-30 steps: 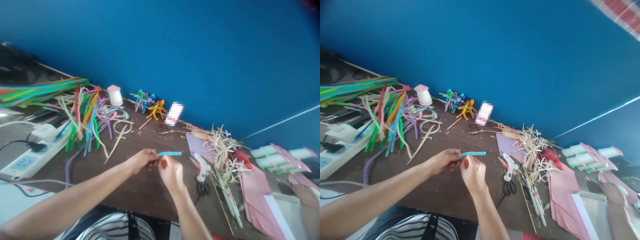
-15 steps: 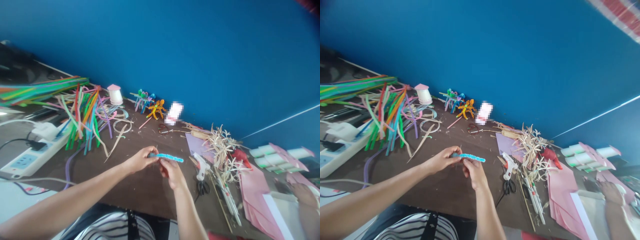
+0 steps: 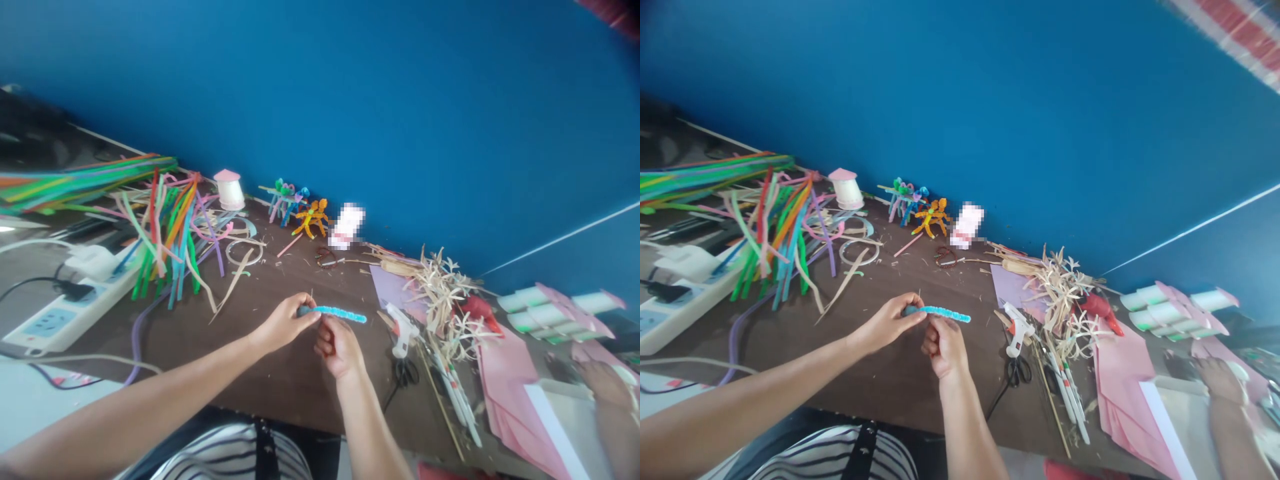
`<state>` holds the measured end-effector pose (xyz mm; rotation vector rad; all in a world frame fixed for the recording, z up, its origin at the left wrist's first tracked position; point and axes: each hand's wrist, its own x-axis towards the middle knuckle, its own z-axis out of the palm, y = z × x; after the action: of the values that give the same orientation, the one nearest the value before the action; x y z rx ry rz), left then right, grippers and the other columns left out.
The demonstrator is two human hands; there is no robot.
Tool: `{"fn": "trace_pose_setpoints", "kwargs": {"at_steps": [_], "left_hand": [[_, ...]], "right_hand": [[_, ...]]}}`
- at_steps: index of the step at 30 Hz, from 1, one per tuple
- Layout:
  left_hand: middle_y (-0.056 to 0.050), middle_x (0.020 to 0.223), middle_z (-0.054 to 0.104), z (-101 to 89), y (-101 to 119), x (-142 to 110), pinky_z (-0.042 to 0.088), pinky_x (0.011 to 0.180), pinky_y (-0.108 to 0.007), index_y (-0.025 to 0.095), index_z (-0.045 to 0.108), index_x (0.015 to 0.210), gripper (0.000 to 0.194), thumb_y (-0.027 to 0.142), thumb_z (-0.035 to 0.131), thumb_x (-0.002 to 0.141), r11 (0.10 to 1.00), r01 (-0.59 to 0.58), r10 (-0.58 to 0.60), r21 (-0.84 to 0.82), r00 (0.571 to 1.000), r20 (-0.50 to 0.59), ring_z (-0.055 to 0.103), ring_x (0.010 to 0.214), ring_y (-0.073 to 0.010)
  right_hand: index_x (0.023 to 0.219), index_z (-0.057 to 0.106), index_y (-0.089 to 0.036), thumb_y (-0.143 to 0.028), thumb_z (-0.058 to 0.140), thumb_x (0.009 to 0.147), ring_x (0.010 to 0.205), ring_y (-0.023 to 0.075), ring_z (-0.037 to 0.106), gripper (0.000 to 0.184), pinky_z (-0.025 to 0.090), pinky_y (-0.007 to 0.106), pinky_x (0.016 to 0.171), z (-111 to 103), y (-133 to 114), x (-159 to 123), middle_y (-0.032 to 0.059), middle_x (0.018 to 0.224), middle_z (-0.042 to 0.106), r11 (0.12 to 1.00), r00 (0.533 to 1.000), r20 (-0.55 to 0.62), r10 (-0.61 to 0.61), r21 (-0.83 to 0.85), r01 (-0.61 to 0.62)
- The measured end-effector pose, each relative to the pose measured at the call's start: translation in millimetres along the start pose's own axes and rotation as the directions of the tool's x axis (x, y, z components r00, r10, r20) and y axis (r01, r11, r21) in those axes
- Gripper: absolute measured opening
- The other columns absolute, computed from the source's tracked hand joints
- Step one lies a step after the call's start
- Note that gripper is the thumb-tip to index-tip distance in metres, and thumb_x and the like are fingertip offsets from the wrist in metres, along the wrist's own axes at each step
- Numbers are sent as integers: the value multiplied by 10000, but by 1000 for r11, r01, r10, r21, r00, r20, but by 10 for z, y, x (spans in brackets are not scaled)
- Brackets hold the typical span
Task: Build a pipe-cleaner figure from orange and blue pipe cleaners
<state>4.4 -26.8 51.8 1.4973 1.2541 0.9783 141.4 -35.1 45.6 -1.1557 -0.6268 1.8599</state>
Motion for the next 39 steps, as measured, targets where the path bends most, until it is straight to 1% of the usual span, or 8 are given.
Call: {"fn": "trace_pose_setpoints", "kwargs": {"at_steps": [6, 14, 18, 22, 29, 33, 36, 39], "left_hand": [[38, 572, 478, 78, -12, -7, 355, 468, -201, 152, 494, 707, 265, 417, 507, 717, 909, 263, -251, -322, 965, 78, 427, 475, -82], [37, 559, 470, 130, -5, -45, 354, 454, -183, 139, 489, 659, 323, 454, 565, 668, 811, 361, -349, -460, 930, 115, 403, 474, -67], [28, 581, 478, 109, 29, -48, 369, 451, -188, 138, 508, 679, 328, 457, 575, 653, 777, 416, -384, -472, 908, 169, 403, 491, -71], [25, 574, 476, 68, 50, -21, 388, 462, -199, 130, 523, 685, 294, 415, 582, 651, 723, 466, -415, -510, 883, 218, 399, 484, -67], [26, 554, 490, -15, 77, 46, 393, 470, -211, 124, 539, 687, 238, 351, 587, 638, 584, 613, -493, -531, 788, 368, 377, 451, -57], [24, 555, 493, -39, 75, 59, 362, 474, -213, 130, 520, 662, 270, 398, 561, 662, 716, 530, -424, -454, 847, 320, 391, 461, -71], [14, 554, 508, -76, 91, 37, 329, 500, -215, 143, 523, 621, 288, 416, 508, 712, 959, 223, -201, -173, 970, 136, 430, 514, -101], [8, 580, 541, -123, 128, -3, 305, 534, -215, 160, 558, 653, 251, 382, 487, 745, 983, -47, 36, 177, 997, 62, 456, 563, -121]], "right_hand": [[689, 492, -191, -256, 599, 604, 297, 40, 316, 151, 232, 171, 331, 30, 25, 10, -103, 396, 417, 994, 995, -33, -92, -62, 90], [726, 549, -166, -280, 544, 672, 326, 49, 317, 126, 241, 171, 322, 41, 45, -13, -81, 423, 428, 859, 935, -88, -343, -432, 275], [711, 557, -172, -260, 508, 710, 357, 63, 310, 101, 248, 188, 358, 32, 16, -20, -67, 442, 428, 743, 899, -32, -437, -576, 341], [735, 564, -181, -228, 472, 742, 525, 123, 496, 103, 389, 220, 514, 49, -9, -41, -5, 608, 562, 602, 839, 101, -535, -650, 463], [771, 592, -206, -208, 399, 802, 677, 153, 541, 196, 397, 248, 667, 47, -54, -118, 25, 735, 593, 376, 741, 292, -604, -715, 589], [777, 584, -207, -254, 437, 801, 534, 118, 478, 156, 393, 227, 558, 30, -77, -124, -2, 651, 546, 509, 801, 259, -540, -657, 556], [782, 583, -195, -305, 506, 766, 522, 109, 473, 135, 400, 222, 521, 4, -99, -112, -5, 657, 545, 715, 894, 195, -404, -541, 442], [739, 594, -164, -370, 542, 736, 544, 117, 509, 212, 412, 235, 527, -39, -115, -88, 8, 656, 561, 867, 959, 152, -239, -412, 282]]}}
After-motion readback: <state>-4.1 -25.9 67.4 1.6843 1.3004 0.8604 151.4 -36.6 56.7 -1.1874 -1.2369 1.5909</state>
